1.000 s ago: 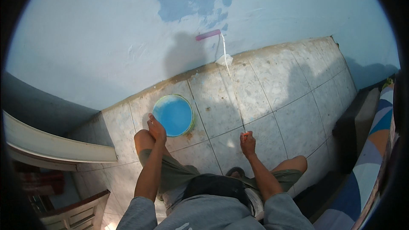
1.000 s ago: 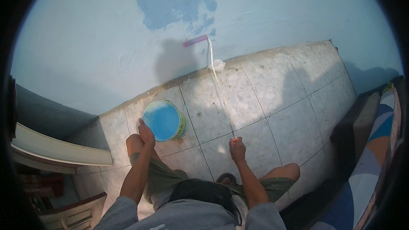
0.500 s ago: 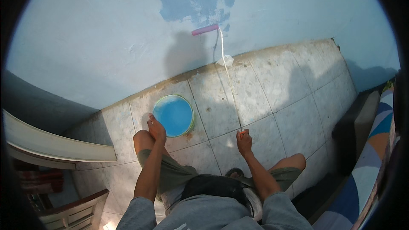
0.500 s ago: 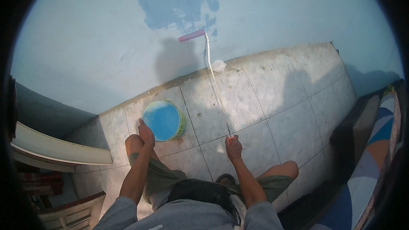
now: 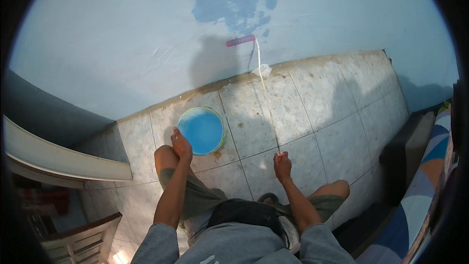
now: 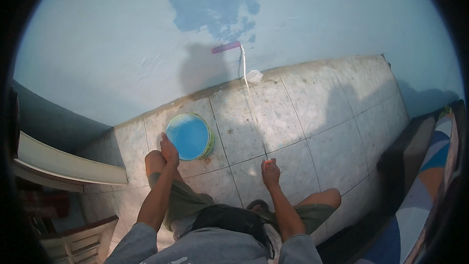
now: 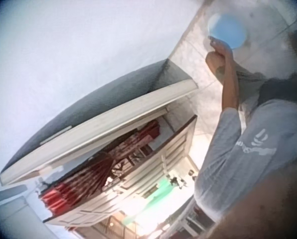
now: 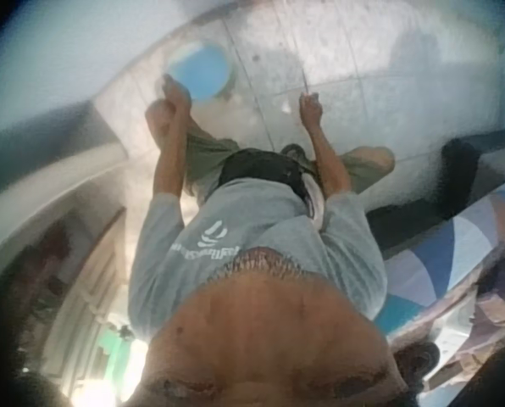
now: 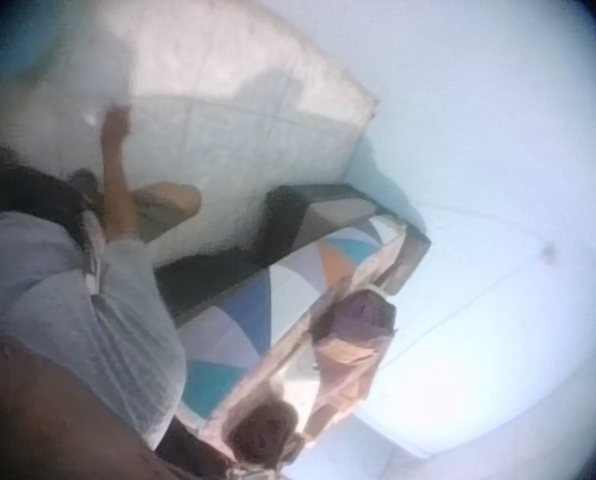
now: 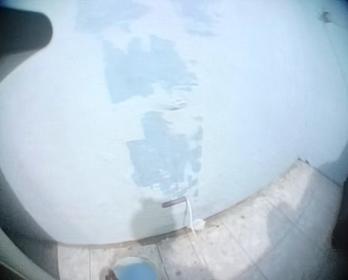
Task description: The person moves a ladder into position, picks up a paint roller and bucket, then paints a wall with light blue paint. They repeatedly dip the roller into the bucket and apply paint in vertical strokes.
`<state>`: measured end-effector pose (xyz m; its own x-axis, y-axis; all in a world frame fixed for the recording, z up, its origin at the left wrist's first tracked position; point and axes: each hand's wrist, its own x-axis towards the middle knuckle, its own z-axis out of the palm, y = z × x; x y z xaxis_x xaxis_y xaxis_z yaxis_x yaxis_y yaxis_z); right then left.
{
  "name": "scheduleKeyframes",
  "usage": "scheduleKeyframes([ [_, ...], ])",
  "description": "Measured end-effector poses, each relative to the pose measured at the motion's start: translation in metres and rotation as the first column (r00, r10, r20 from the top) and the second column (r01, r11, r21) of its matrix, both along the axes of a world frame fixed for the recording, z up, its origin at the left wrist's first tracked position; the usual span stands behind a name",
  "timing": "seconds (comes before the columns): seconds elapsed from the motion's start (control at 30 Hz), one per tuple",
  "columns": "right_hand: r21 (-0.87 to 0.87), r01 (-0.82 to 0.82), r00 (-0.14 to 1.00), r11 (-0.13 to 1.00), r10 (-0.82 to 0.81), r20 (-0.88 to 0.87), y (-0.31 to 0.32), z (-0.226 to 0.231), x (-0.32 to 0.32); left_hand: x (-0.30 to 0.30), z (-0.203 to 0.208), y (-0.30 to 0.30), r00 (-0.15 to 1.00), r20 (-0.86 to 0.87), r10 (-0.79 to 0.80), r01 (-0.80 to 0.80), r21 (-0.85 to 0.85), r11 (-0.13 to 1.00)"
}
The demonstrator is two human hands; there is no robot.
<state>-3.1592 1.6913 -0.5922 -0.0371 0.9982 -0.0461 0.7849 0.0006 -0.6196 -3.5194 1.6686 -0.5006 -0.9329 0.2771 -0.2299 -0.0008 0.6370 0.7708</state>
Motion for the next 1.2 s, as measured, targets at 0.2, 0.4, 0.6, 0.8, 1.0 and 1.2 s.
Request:
scheduleKeyframes([
  [0.2,-0.035,-0.009,0.997,0.999,0.006,-0.083,-0.018,0.008,-0.006,-0.007,-0.009,-0.001,1.0,0.025,0.002,0.0,-0.048,0.999],
  [0.4,0.037,-0.097,0.978,0.995,0.103,-0.184,-0.028,0.015,-0.045,-0.007,-0.011,-0.003,1.0,0.03,-0.008,0.008,0.002,1.0],
  [0.6,0.121,-0.153,0.972,0.981,0.171,-0.16,-0.033,0.003,-0.063,-0.005,-0.005,-0.004,0.999,0.048,0.009,-0.011,0.028,1.0],
  [0.8,0.004,-0.15,0.96,0.989,0.146,-0.24,-0.006,0.026,-0.109,-0.005,-0.005,-0.006,0.998,0.058,0.016,-0.019,0.061,0.998],
  [1.0,-0.079,-0.163,0.974,0.984,0.147,-0.174,-0.028,0.007,-0.093,-0.001,-0.007,-0.004,0.999,0.026,0.029,-0.031,0.081,0.996],
  [1.2,-0.067,-0.174,0.971,0.982,0.16,-0.179,-0.02,0.027,-0.111,-0.004,-0.034,-0.006,0.905,-0.351,0.239,-0.251,0.012,0.968],
])
